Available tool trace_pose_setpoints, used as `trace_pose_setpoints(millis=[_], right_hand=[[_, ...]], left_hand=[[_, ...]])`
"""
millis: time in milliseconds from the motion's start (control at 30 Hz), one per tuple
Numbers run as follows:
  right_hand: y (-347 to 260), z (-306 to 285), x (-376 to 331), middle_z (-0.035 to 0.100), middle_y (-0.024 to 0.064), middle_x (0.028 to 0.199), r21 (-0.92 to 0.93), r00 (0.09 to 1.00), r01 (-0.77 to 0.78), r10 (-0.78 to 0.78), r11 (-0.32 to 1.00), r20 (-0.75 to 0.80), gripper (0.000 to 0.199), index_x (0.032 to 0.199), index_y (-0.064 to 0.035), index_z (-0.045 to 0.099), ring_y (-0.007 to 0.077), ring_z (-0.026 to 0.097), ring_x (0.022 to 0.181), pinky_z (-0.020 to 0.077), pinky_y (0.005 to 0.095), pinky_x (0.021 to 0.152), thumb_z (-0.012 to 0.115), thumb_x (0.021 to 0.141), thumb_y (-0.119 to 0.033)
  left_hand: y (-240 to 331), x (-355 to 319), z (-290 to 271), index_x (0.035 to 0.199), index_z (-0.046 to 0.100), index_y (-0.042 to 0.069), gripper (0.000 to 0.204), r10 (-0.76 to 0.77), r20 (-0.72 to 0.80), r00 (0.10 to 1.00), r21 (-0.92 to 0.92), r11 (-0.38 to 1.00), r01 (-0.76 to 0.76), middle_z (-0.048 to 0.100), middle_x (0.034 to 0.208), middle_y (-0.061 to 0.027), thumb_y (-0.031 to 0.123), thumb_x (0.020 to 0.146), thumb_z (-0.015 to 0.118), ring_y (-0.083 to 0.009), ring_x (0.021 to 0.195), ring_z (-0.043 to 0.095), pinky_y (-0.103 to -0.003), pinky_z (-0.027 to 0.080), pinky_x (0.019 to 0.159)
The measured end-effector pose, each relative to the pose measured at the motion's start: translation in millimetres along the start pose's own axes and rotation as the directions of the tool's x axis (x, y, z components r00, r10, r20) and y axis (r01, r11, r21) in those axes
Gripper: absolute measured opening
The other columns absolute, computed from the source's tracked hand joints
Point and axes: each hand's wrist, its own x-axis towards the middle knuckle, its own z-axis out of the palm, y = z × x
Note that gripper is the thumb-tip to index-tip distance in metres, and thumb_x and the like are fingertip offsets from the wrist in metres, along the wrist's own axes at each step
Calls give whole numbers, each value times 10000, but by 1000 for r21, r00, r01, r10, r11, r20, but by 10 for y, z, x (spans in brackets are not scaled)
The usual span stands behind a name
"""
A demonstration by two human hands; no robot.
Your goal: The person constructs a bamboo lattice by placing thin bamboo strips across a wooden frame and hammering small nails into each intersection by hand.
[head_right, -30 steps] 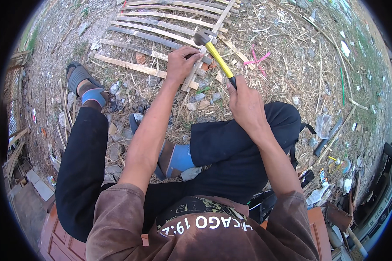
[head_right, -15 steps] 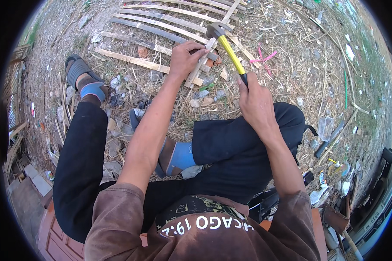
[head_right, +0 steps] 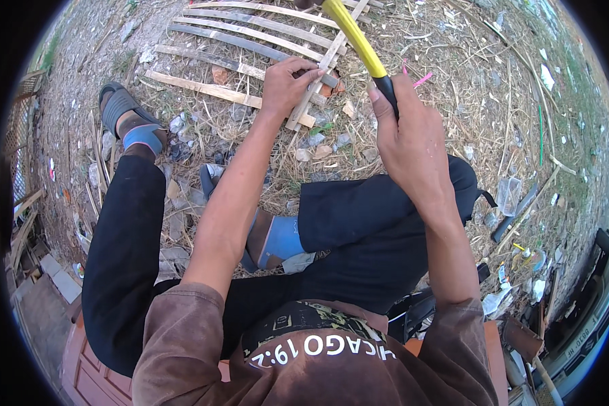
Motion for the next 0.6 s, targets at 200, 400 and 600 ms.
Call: trace_pose_setpoints(millis=[200, 400, 600], right_hand=[[351, 269, -162, 572, 140, 612, 165, 991, -18, 40, 986, -127, 251, 1042, -5, 543, 269, 561, 501, 395, 392, 491, 568, 1038, -255], [229, 258, -224, 569, 222, 609, 43, 996, -82, 80, 996, 39, 215, 1035, -13, 512, 430, 596, 553, 403, 481, 501, 573, 1025, -218], [431, 406, -234, 593, 250, 636, -37, 989, -110, 113, 993, 98, 181, 1066, -22, 519, 471, 614, 613, 426, 528, 542, 566, 1020, -190]], left_hand=[[44, 37, 73, 918, 790, 71, 210, 43, -9, 999, -24, 999, -43, 737, 861, -63, 243, 804, 830, -178, 745, 688, -305, 525, 673], [-13, -67, 6, 906, 791, 73, 225, -50, 8, 999, -18, 999, 50, 731, 847, -52, 262, 795, 842, -156, 738, 682, -291, 525, 673], [63, 28, 45, 904, 791, 71, 206, -27, 14, 1000, 12, 1000, 27, 739, 853, -56, 244, 803, 836, -166, 742, 688, -290, 523, 674]])
